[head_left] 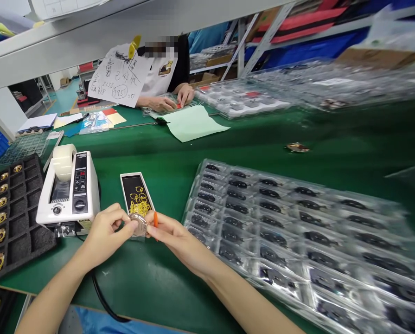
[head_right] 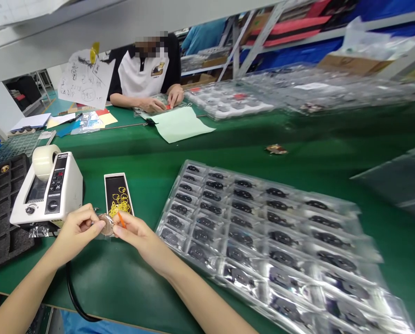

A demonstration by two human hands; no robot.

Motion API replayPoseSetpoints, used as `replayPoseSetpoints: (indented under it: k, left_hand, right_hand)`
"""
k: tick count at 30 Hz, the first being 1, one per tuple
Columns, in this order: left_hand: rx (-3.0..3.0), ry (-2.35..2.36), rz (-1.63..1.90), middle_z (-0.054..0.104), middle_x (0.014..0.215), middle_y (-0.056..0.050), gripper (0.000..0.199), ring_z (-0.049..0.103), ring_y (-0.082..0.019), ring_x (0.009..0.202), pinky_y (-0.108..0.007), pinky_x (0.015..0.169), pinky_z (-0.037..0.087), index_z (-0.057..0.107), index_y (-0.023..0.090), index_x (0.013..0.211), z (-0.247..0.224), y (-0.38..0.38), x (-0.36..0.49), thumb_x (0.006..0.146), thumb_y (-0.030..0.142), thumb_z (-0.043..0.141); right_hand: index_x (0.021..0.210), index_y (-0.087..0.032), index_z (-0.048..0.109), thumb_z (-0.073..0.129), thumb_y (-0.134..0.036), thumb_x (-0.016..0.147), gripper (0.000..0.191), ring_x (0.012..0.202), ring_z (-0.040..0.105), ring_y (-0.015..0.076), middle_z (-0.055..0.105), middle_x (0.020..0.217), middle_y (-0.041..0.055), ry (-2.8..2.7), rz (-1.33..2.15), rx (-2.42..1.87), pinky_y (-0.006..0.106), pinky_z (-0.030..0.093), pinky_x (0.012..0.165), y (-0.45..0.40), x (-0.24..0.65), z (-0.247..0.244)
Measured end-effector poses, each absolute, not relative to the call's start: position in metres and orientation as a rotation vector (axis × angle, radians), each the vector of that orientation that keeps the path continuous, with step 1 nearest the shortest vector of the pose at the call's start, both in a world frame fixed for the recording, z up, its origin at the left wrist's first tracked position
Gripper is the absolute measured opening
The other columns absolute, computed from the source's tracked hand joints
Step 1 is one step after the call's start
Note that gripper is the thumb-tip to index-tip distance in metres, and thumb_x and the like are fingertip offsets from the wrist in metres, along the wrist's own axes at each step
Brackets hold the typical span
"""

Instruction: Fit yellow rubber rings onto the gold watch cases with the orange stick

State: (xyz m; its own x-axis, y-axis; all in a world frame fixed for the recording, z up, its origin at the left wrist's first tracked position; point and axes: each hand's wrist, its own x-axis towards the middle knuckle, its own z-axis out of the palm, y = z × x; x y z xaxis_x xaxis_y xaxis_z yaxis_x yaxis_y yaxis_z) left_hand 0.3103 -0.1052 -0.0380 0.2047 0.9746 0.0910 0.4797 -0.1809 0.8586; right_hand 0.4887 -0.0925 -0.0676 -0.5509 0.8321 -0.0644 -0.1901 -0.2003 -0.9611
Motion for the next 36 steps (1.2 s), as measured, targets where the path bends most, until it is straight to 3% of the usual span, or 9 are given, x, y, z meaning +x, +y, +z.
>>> replayPoseSetpoints:
  k: [6,9,13,18,23,26,28,32,36]
  left_hand:
    - [1.981,1.527,0.917,0.042,0.067,0.003,0.023,0.041,-0.011,0.057,-0.024,0.053,0.031,0.047,0.019,0.064,-0.043,-0.108,0.316,0.085,0.024,0.055]
    - [2.132,1.650,1.170,0.048,0.074,0.001,0.011,0.048,-0.013,0.061,-0.025,0.055,0.037,0.051,0.020,0.077,-0.048,-0.110,0.316,0.087,0.018,0.052]
    - [2.258,1.396,1.487,0.059,0.091,-0.006,0.013,0.060,-0.017,0.083,-0.028,0.070,0.049,0.060,0.019,0.088,-0.051,-0.110,0.315,0.089,0.010,0.050]
    - [2.140,1.141,1.390,0.065,0.105,-0.010,0.011,0.064,-0.023,0.101,-0.035,0.081,0.052,0.070,0.021,0.089,-0.056,-0.110,0.316,0.084,0.014,0.062]
    - [1.793,1.330,1.642,0.058,0.083,-0.003,0.008,0.059,-0.016,0.077,-0.027,0.067,0.048,0.059,0.019,0.078,-0.064,-0.120,0.320,0.081,0.020,0.065]
    - [1.636,1.290,1.485,0.049,0.066,0.001,0.024,0.049,-0.012,0.060,-0.023,0.054,0.042,0.051,0.018,0.065,-0.068,-0.126,0.324,0.086,0.027,0.060]
    - [1.597,1.282,1.417,0.050,0.065,0.002,0.023,0.049,-0.011,0.058,-0.022,0.052,0.042,0.052,0.018,0.067,-0.070,-0.128,0.325,0.086,0.029,0.059]
    - [1.878,1.355,1.747,0.059,0.088,-0.004,0.005,0.060,-0.016,0.079,-0.027,0.069,0.051,0.060,0.020,0.085,-0.072,-0.126,0.322,0.083,0.020,0.065]
    - [2.277,1.149,1.629,0.061,0.120,-0.010,0.023,0.062,-0.022,0.107,-0.036,0.085,0.055,0.068,0.026,0.104,-0.067,-0.122,0.313,0.086,0.013,0.060]
  right_hand:
    - [0.073,-0.022,0.051,0.065,-0.061,0.076,0.042,0.070,0.043,0.0150,0.046,0.072,-0.0017,-1.333,1.799,-0.802,0.029,0.039,0.072,-0.092,0.487,-0.070]
    - [0.072,-0.022,0.048,0.065,-0.062,0.075,0.044,0.069,0.043,0.0145,0.046,0.072,-0.0020,-1.295,1.800,-0.799,0.029,0.039,0.071,-0.090,0.488,-0.069]
    - [0.073,-0.021,0.052,0.067,-0.062,0.074,0.043,0.069,0.043,0.0144,0.046,0.072,-0.0021,-1.300,1.817,-0.768,0.029,0.038,0.071,-0.091,0.490,-0.067]
    - [0.074,-0.021,0.055,0.068,-0.061,0.074,0.042,0.068,0.043,0.0138,0.047,0.072,-0.0019,-1.281,1.836,-0.746,0.027,0.035,0.066,-0.094,0.488,-0.071]
    - [0.074,-0.022,0.050,0.067,-0.064,0.074,0.045,0.068,0.045,0.0149,0.049,0.072,-0.0011,-1.251,1.764,-0.740,0.028,0.039,0.067,-0.096,0.486,-0.074]
    - [0.076,-0.022,0.051,0.062,-0.065,0.078,0.044,0.072,0.047,0.0161,0.051,0.076,0.0000,-1.339,1.614,-0.739,0.029,0.040,0.071,-0.095,0.488,-0.076]
    - [0.078,-0.022,0.053,0.058,-0.065,0.081,0.043,0.073,0.046,0.0160,0.051,0.077,0.0002,-1.435,1.515,-0.751,0.029,0.038,0.070,-0.094,0.489,-0.078]
    - [0.078,-0.020,0.054,0.053,-0.063,0.085,0.044,0.072,0.042,0.0147,0.047,0.076,-0.0007,-1.566,1.481,-0.714,0.028,0.035,0.069,-0.093,0.489,-0.081]
    - [0.080,-0.019,0.052,0.063,-0.059,0.081,0.041,0.077,0.046,0.0127,0.048,0.080,-0.0018,-1.450,1.749,-0.520,0.027,0.036,0.077,-0.095,0.484,-0.079]
